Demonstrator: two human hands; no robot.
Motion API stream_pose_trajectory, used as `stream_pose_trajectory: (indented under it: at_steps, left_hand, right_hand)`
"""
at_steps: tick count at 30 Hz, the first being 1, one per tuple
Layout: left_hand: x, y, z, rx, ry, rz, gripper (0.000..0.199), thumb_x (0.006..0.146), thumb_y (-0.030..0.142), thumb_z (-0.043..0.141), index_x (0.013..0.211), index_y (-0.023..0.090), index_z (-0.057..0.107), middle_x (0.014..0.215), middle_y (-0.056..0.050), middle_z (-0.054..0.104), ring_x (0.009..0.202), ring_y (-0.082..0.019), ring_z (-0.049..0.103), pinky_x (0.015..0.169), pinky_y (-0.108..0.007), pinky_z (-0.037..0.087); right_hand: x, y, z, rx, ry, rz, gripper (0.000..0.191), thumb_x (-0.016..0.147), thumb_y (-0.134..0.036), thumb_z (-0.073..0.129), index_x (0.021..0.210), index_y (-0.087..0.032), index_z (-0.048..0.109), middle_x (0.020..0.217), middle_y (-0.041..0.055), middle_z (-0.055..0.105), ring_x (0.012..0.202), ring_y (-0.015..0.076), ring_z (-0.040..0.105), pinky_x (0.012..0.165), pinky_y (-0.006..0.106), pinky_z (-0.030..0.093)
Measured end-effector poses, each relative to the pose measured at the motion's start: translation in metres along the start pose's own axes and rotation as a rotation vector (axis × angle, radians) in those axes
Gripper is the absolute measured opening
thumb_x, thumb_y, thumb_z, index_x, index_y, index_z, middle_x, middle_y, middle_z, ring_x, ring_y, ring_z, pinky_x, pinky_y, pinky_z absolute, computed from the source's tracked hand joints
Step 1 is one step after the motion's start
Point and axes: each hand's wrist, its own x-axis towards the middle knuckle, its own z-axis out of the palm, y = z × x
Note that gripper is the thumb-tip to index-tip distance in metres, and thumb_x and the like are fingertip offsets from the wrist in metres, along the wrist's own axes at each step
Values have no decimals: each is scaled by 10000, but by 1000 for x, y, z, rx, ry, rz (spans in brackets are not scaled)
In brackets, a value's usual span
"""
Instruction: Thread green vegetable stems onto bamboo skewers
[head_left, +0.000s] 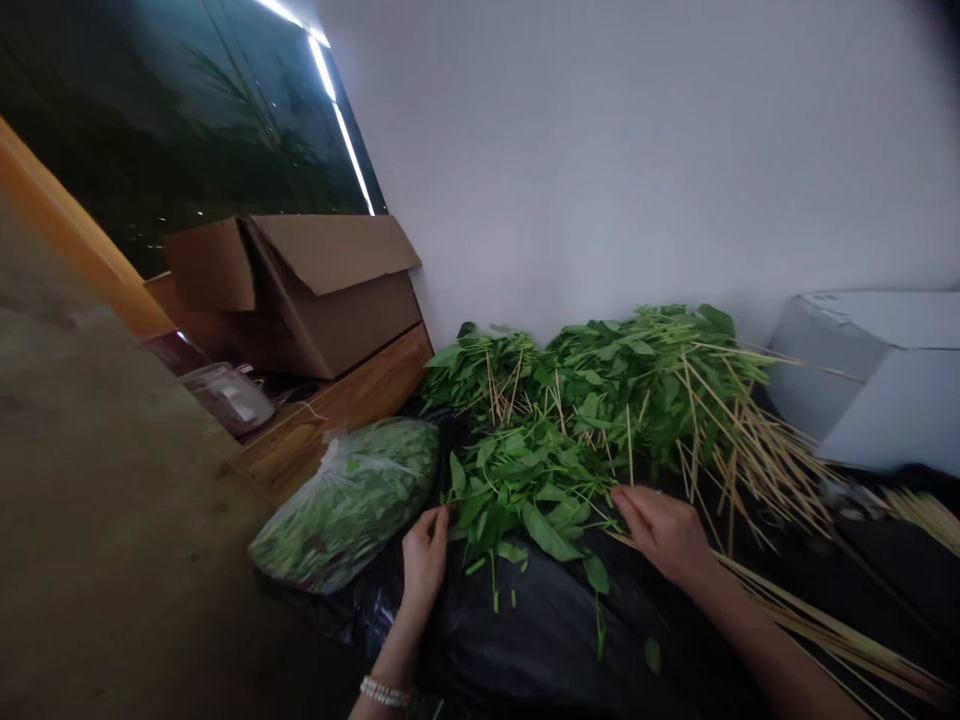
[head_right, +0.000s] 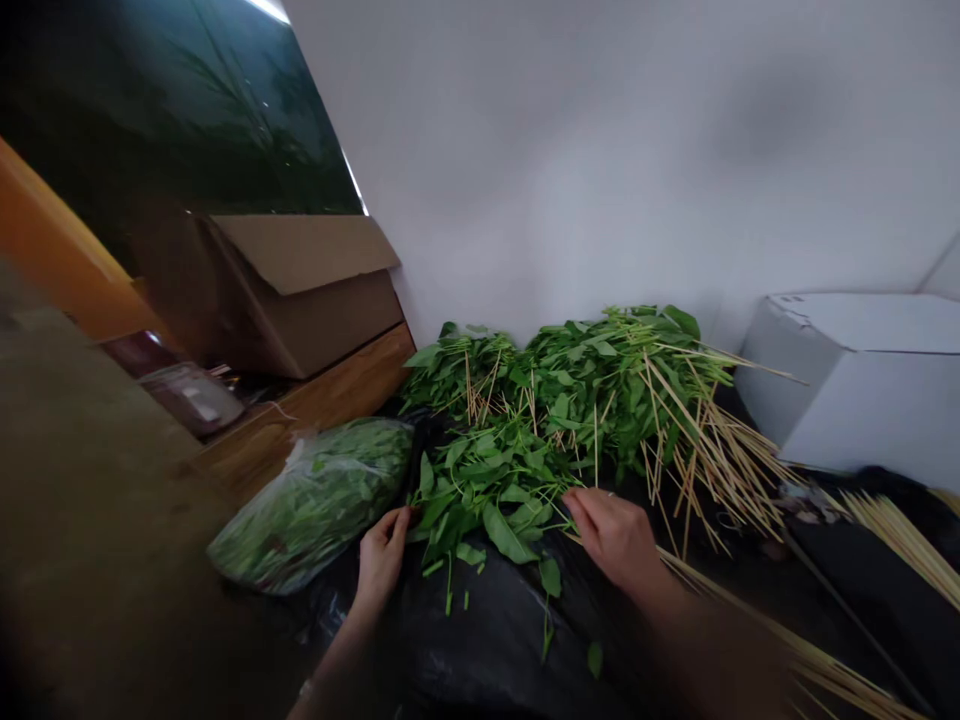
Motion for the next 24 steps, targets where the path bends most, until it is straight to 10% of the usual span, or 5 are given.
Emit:
stream_pose_trajectory:
  at_steps: [9,24]
  left_hand:
    - [11,-15,1,100,-9,-9,531,758,593,523,946,141,729,949,-113,753,874,-290,689,827,-355,516]
    - [13,-15,1,74,-32,-62,552,714,622,542,936,156,737,976,-105,749,925,-311,678,901,-392,501]
  right_hand:
    - [19,43,-45,-5,35,434,375,903,-485,473,846,-191,699,618,13,678,565,154,620,577,254,460]
    - [13,49,-51,-304,-524,468,161,839,-270,547,818,-222,699,857,36,702,808,181,626,699,274,399]
